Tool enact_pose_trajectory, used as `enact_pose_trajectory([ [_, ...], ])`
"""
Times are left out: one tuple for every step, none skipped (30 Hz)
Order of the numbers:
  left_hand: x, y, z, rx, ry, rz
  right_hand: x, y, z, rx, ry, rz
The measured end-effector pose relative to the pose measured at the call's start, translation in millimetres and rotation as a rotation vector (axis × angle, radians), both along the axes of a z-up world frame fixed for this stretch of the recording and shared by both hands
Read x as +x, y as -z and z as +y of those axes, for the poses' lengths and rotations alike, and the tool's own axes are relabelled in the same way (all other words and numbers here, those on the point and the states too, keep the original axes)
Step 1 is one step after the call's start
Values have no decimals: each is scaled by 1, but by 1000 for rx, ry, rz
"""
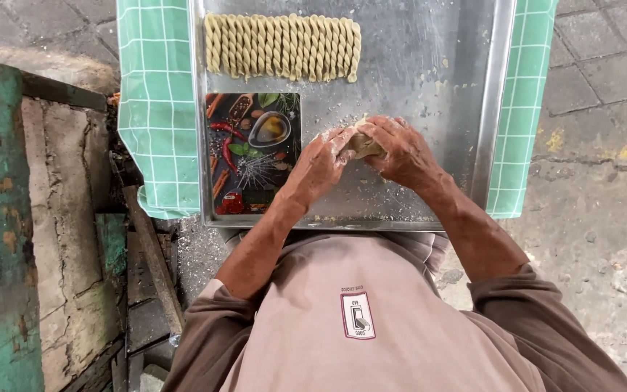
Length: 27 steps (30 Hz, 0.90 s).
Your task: The person kneads and shapes a small piece of dough by hand on a metal tray. They repeatedly roll the dough between their palms and press it against the tray surface, while a larger braided dough piece rests nearby.
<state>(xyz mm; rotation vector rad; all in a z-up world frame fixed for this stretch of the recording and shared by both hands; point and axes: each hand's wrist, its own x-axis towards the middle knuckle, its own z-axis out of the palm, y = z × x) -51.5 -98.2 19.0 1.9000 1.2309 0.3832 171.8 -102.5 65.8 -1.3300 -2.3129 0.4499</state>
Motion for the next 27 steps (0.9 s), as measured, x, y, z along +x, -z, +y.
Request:
enact_pose_trajectory([
  [0,-9,-2,0,1,1,3,16,0,0,1,1],
  [-1,-17,-5,-14,-19,-31,5,32,-1,-44,48,48],
  [0,-26,-7,-28,-38,-65,9,48,-1,-87,97,92],
  [2,-22,-7,-27,-37,-66,11,38,2,-86,98,92],
  [2,-18,-8,-3,-44,-72,13,29,4,-202,150,259],
  [2,-14,-10,20,-52,-78,14,19,6,-318,201,425],
  [1,-18,-12,21,-52,-78,14,16,8,-317,201,425],
  [0,-21,-14,49,-66,-104,15,13,9,-317,221,532],
  [-1,-25,-14,79,-81,-131,15,9,12,-316,241,637],
  [-2,-35,-14,80,-82,-132,15,6,8,-314,240,637],
  [-4,-45,-14,61,-126,-141,13,2,5,-297,228,541],
  [-5,-56,-14,41,-170,-150,11,-1,2,-278,216,446],
  [-7,-47,-14,38,-171,-149,1,-21,-6,-282,215,445],
  [-9,-38,-14,129,-181,-137,-9,-41,-13,-402,150,246],
  [-11,-29,-11,222,-185,-125,-19,-61,-19,-515,87,46],
  [-13,-40,-13,221,-181,-125,-17,-54,-24,-516,91,48],
  [-15,-52,-14,244,-200,-141,-16,-48,-28,-325,29,7],
  [-18,-63,-16,268,-219,-156,-14,-42,-32,-134,-32,-33],
  [-19,-60,-13,271,-219,-158,-16,-32,-31,-131,-32,-35],
  [-21,-57,-11,293,-233,-170,-17,-22,-30,-95,-4,-18],
  [-23,-54,-10,312,-251,-180,-19,-12,-29,-63,19,0],
  [-25,-50,-10,313,-255,-180,-17,-7,-18,-63,15,-1],
  [-28,-45,-11,347,-260,-180,-14,-2,-9,-118,34,33],
  [-30,-41,-12,381,-264,-179,-12,4,0,-173,52,67],
  [-31,-40,-11,380,-263,-181,-14,1,9,-173,54,66],
  [-32,-40,-10,419,-256,-174,-15,-3,18,-135,49,97],
  [-34,-41,-7,461,-251,-165,-18,-7,30,-93,40,129],
])
